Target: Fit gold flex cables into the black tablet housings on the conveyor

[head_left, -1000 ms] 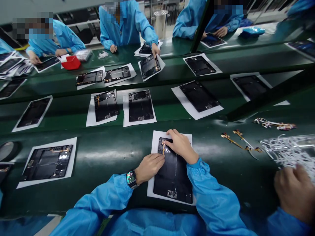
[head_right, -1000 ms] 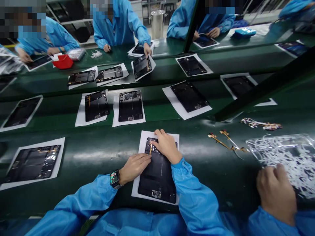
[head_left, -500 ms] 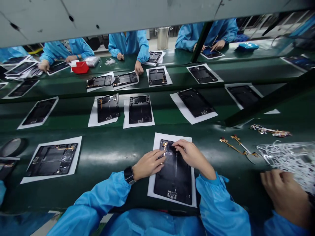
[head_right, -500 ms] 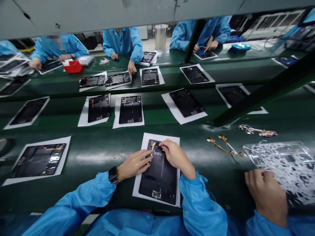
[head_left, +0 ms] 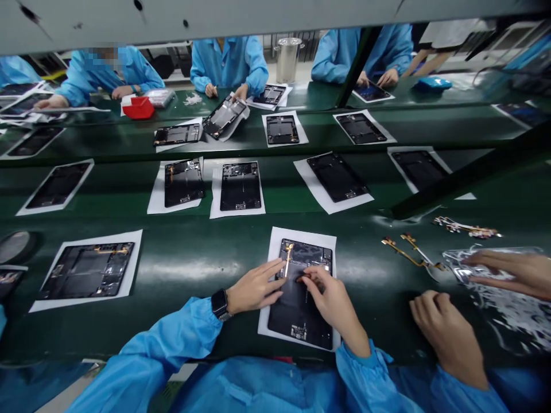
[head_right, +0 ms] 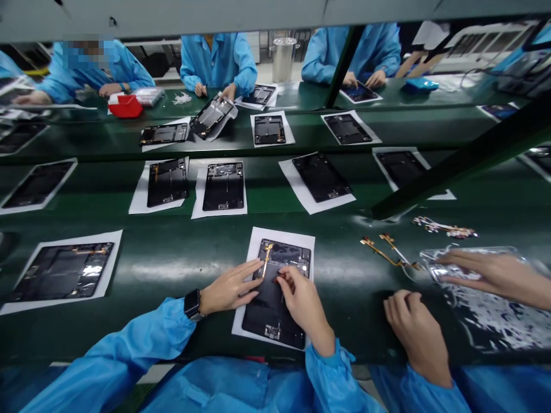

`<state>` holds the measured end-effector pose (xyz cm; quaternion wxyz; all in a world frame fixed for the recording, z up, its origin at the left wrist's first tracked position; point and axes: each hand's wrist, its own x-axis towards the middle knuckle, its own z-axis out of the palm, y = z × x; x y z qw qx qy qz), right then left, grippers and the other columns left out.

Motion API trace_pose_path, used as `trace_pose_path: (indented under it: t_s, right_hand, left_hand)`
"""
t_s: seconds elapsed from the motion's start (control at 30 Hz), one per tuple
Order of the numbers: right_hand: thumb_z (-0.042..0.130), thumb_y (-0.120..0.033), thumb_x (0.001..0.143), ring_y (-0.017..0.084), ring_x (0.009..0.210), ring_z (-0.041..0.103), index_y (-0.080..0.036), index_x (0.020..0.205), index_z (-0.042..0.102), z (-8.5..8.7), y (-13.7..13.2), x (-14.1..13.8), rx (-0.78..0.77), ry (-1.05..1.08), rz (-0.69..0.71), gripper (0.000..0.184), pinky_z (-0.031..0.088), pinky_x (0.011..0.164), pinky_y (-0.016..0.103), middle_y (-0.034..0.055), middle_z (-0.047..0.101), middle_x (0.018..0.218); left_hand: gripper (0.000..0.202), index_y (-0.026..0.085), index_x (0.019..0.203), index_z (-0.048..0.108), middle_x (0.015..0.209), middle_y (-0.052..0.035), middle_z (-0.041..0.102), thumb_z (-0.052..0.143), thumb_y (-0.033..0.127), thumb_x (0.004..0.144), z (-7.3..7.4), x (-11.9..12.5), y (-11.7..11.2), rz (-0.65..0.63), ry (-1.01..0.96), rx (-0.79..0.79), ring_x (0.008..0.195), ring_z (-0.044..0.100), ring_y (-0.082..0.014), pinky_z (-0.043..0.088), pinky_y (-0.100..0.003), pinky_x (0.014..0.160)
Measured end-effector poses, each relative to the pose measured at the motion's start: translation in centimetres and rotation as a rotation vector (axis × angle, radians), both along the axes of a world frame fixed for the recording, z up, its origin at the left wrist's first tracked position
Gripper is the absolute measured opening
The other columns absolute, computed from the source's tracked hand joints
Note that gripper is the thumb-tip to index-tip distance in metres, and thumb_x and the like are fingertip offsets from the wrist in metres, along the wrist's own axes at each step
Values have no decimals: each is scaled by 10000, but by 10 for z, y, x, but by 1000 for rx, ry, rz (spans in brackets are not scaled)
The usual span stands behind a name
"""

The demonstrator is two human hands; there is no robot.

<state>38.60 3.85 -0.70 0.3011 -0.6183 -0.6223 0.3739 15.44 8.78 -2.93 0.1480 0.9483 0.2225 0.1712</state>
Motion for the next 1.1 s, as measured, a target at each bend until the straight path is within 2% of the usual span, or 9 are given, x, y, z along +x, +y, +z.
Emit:
trace_pose_path:
  t_s: [0.13, 0.23, 0.33, 0.53, 0.67, 0.93, 1.1]
  right_hand:
    - [422, -232, 972, 203, 815, 665, -232, 1025, 553, 10, 2, -18, 67, -282, 151, 141, 463, 714, 294, 40, 694, 922]
    - [389, -207, 984, 218, 758, 671, -214, 1003, 556, 13, 7, -32, 60, -510, 262, 168, 425, 648, 296, 59, 705, 885]
    - [391, -212, 987, 215, 714, 669, -206, 979, 559, 17, 12, -39, 37, -633, 312, 168, 385, 602, 294, 65, 710, 857]
    - [446, -236, 967, 214, 675, 665, -223, 926, 568, 24, 17, -41, -27, -691, 292, 130, 339, 562, 297, 37, 704, 761]
    - [406, -227, 974, 217, 667, 664, -207, 967, 578, 20, 15, -48, -23, -710, 308, 173, 346, 557, 303, 63, 712, 803]
    - [408, -274, 983, 214, 699, 676, -223, 920, 580, 8, 4, -36, 14, -512, 161, 191, 405, 596, 299, 43, 717, 841]
    - [405, -273, 986, 207, 618, 661, -210, 934, 598, 11, 3, -45, 18, -645, 179, 209, 362, 538, 303, 42, 707, 758]
  left_hand:
    - [246, 146, 1142, 614, 1470, -170, 407, 539, 261, 938, 1, -10, -8, 9, -44, -34, 1407, 346, -287, 416, -438, 1115]
    - [243, 150, 1138, 614, 1454, -165, 428, 538, 264, 938, 2, -13, -12, 17, -43, -54, 1377, 391, -289, 429, -452, 1101]
    - [257, 145, 1150, 610, 1435, -171, 447, 532, 275, 942, 0, -14, -12, 26, -46, -54, 1355, 417, -293, 436, -459, 1092]
    - [273, 128, 1164, 603, 1413, -185, 458, 518, 268, 946, -3, -15, -11, 29, -43, -55, 1333, 439, -292, 428, -441, 1100]
    - [269, 115, 1166, 588, 1414, -190, 454, 518, 255, 947, -5, -14, -11, 32, -39, -61, 1344, 425, -293, 424, -443, 1107]
    - [308, 107, 1233, 539, 1403, -174, 472, 501, 233, 955, -8, -11, -13, 65, -29, -57, 1337, 437, -287, 425, -438, 1114]
    - [320, 105, 1244, 528, 1399, -177, 474, 493, 250, 961, -8, -11, -14, 70, -38, -70, 1344, 428, -283, 423, -445, 1115]
